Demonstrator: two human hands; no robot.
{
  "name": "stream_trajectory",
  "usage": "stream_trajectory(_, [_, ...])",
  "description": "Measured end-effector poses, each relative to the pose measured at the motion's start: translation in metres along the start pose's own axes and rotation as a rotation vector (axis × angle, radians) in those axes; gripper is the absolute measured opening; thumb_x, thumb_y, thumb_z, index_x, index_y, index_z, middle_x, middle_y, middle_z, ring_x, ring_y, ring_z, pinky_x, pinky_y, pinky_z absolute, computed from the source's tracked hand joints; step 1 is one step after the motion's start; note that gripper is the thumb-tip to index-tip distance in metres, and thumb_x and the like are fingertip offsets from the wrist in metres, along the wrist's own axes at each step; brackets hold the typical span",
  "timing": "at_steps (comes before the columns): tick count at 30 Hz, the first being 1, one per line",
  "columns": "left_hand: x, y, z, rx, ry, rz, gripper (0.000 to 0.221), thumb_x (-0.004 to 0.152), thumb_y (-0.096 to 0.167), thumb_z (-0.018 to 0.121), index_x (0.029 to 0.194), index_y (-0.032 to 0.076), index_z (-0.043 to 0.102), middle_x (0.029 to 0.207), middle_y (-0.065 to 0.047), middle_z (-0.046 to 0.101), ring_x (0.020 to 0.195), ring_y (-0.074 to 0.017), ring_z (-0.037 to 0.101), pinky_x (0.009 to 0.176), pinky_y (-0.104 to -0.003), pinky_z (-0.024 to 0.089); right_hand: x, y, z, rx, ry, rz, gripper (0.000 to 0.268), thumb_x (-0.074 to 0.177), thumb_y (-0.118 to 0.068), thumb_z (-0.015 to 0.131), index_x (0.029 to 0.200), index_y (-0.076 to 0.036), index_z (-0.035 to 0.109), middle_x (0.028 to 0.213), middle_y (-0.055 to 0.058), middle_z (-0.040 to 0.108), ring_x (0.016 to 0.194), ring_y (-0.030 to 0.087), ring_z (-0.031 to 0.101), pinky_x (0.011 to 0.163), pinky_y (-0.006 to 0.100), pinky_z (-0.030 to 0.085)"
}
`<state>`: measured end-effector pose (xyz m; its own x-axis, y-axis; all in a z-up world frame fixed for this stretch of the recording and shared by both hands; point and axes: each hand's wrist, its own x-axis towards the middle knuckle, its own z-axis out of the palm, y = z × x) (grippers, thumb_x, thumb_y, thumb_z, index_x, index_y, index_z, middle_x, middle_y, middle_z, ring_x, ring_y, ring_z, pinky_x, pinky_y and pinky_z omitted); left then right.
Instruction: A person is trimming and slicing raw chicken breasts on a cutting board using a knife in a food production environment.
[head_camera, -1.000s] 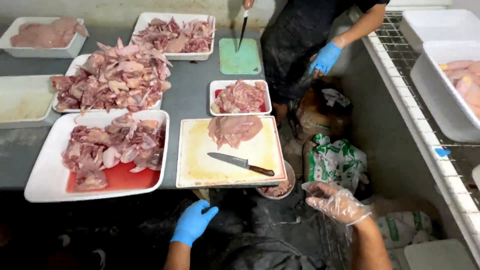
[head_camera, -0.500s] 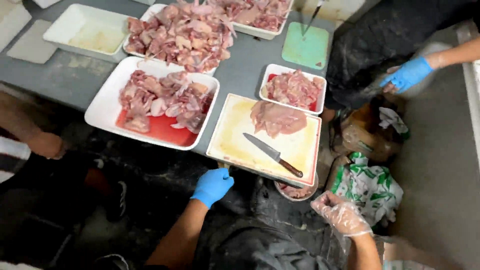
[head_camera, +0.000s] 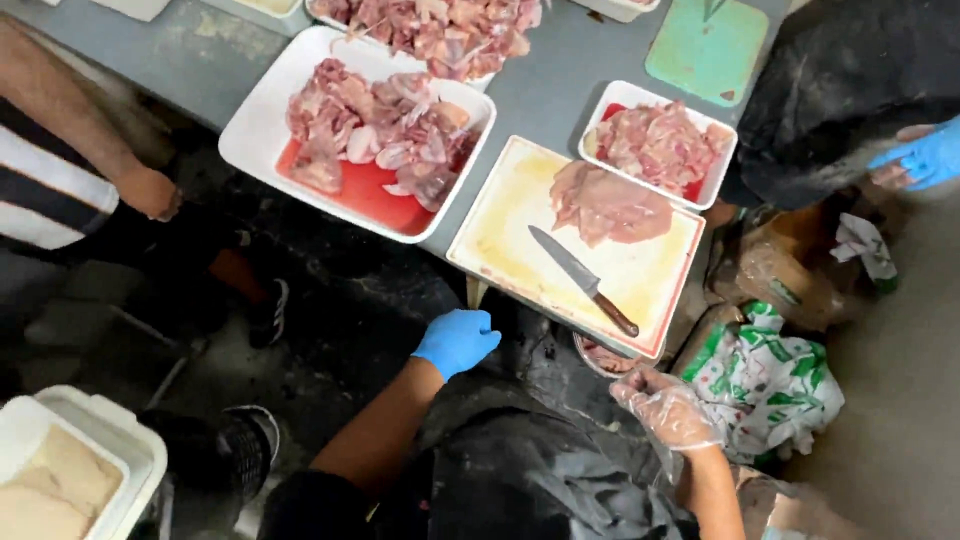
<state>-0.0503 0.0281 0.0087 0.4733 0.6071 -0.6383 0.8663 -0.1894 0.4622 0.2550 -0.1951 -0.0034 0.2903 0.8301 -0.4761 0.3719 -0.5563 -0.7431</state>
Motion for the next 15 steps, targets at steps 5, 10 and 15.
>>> stream_trajectory(5, [-0.012, 0.009, -0.005, 0.005, -0.019, -0.017, 0.036, 0.106, 0.045, 0.055, 0.086, 0.015, 0.054, 0.080, -0.007, 0.060, 0.075, -0.0276, 0.059, 0.069, -0.044, 0.048, 0.026, 0.034, 0.008, 0.101, 0.005, -0.093, 0.029, 0.094, -0.020, 0.084, 0.080, -0.012, 0.059, 0.081, -0.002, 0.061, 0.079, 0.012, 0.054, 0.079, 0.029, 0.042])
stream_trajectory(10, [-0.009, -0.001, -0.015, -0.125, 0.025, 0.089, 0.035, 0.101, 0.045, 0.058, 0.098, 0.012, 0.070, 0.096, -0.011, 0.073, 0.098, -0.0305, 0.070, 0.087, -0.043, 0.056, 0.075, 0.082, 0.038, -0.280, -0.078, 0.250, 0.034, 0.086, -0.053, 0.082, 0.095, -0.020, 0.080, 0.098, 0.009, 0.082, 0.105, 0.029, 0.076, 0.096, 0.045, 0.057])
stream_trajectory(15, [0.020, -0.018, -0.022, -0.086, -0.005, 0.080, 0.035, 0.099, 0.046, 0.059, 0.100, 0.013, 0.070, 0.103, -0.010, 0.073, 0.104, -0.0321, 0.071, 0.090, -0.045, 0.057, 0.079, 0.021, 0.045, -0.397, -0.148, 0.304, 0.032, 0.087, -0.056, 0.078, 0.099, -0.027, 0.081, 0.101, 0.002, 0.084, 0.108, 0.025, 0.077, 0.098, 0.041, 0.058])
